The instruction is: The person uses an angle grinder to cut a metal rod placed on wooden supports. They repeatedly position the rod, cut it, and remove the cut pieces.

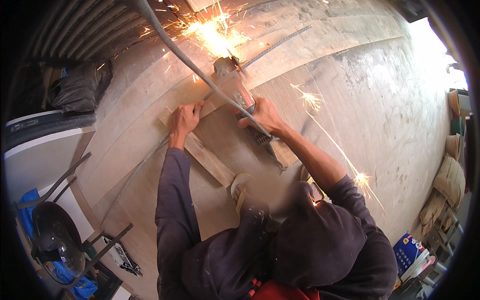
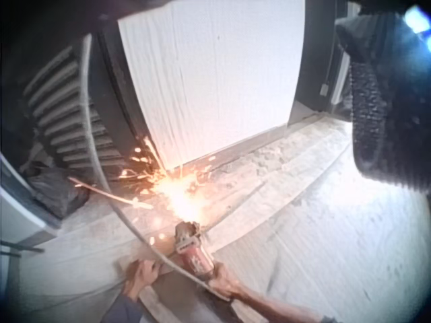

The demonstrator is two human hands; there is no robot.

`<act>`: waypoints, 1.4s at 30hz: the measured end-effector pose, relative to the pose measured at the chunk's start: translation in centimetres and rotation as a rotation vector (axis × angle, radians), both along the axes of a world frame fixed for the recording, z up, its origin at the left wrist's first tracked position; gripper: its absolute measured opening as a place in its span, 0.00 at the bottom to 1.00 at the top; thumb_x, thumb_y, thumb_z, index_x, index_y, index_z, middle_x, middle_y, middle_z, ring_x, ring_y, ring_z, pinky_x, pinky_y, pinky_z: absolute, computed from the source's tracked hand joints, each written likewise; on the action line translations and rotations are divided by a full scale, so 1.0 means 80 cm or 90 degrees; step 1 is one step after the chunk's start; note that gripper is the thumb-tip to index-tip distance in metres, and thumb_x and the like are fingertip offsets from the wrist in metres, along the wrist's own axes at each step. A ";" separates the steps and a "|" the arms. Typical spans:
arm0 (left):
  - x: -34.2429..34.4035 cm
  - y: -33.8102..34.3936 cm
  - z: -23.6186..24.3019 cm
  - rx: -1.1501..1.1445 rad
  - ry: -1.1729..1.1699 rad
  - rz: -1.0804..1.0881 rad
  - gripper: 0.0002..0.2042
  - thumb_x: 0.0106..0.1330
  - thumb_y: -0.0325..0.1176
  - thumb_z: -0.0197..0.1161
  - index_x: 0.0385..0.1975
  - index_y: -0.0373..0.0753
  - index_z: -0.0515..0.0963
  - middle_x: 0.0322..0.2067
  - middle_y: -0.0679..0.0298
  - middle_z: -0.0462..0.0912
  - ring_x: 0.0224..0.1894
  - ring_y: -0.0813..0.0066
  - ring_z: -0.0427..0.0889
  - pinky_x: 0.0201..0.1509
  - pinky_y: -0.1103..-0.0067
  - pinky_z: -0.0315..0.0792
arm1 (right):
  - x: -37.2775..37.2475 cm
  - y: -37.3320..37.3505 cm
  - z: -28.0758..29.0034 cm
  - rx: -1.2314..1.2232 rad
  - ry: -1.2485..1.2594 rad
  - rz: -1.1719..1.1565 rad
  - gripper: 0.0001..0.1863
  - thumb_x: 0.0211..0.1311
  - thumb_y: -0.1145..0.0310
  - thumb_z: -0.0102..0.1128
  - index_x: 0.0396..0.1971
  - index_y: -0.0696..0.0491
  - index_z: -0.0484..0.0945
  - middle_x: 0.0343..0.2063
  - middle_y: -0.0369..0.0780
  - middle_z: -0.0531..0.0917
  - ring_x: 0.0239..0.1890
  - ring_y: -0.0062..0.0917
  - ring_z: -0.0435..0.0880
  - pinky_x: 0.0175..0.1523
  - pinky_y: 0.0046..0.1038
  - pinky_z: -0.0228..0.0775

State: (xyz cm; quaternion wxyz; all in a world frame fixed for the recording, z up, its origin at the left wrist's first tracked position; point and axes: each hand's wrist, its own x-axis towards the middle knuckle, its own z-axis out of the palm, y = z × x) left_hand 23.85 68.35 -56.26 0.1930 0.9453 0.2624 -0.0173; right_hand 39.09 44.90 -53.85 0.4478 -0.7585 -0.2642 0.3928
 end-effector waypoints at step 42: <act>0.003 0.012 -0.007 -0.145 -0.001 0.013 0.35 0.69 0.64 0.43 0.28 0.33 0.81 0.24 0.42 0.78 0.30 0.40 0.77 0.34 0.59 0.69 | -0.006 -0.004 0.013 0.022 -0.052 -0.018 0.33 0.34 0.56 0.71 0.40 0.66 0.77 0.31 0.56 0.83 0.39 0.46 0.84 0.45 0.39 0.73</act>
